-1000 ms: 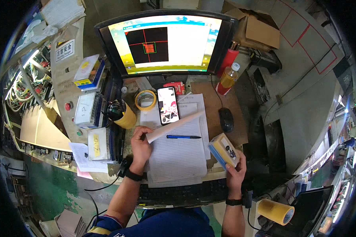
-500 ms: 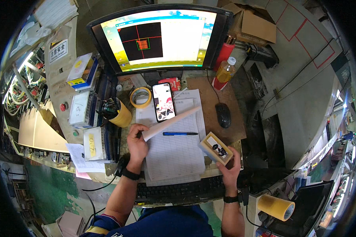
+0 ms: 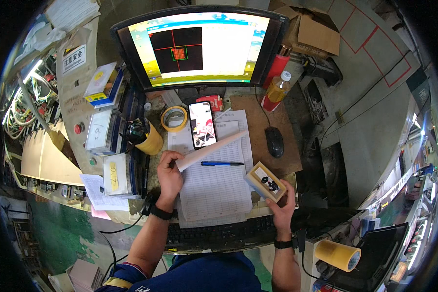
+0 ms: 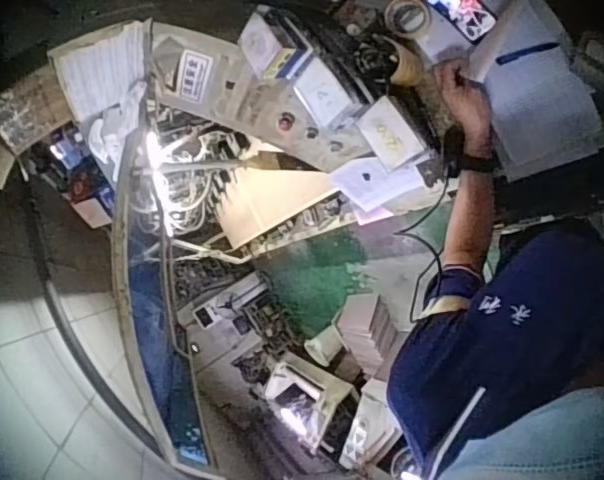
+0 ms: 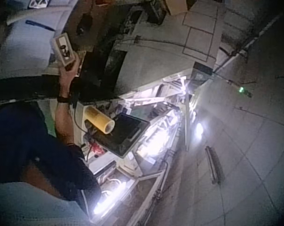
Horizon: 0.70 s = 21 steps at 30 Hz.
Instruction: The person loads small components from a container into an industrial machine by hand, then uses a keyboard and computer mouse to monitor the process.
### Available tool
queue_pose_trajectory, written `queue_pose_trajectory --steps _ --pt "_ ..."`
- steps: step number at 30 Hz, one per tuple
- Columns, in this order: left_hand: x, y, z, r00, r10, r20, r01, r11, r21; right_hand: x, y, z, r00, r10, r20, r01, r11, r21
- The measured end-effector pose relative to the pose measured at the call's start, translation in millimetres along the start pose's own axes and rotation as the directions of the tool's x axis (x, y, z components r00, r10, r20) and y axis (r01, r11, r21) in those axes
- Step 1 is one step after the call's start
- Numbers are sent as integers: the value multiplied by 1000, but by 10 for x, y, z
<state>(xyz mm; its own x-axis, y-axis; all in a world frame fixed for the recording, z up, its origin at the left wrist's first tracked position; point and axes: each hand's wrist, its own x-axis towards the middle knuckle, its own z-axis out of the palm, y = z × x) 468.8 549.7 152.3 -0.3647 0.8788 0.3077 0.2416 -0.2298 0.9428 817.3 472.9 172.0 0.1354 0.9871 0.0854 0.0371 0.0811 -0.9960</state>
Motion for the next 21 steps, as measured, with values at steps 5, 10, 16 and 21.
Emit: queue_pose_trajectory --steps 5,10,16,21 --pt "-2 -30 -1 1000 0 -6 -1 1000 -1 -1 -10 11 1000 -15 4 15 1000 -23" --pt "11 55 -8 1000 -1 2 1 999 50 -3 -21 16 1000 -7 3 7 998 -65" --pt "5 24 2 1000 -1 -4 1 1000 28 -10 7 7 1000 -10 -2 10 999 -54" --pt "1 0 -12 1000 10 4 -10 999 39 -6 -1 10 1000 -11 -1 11 996 -83"
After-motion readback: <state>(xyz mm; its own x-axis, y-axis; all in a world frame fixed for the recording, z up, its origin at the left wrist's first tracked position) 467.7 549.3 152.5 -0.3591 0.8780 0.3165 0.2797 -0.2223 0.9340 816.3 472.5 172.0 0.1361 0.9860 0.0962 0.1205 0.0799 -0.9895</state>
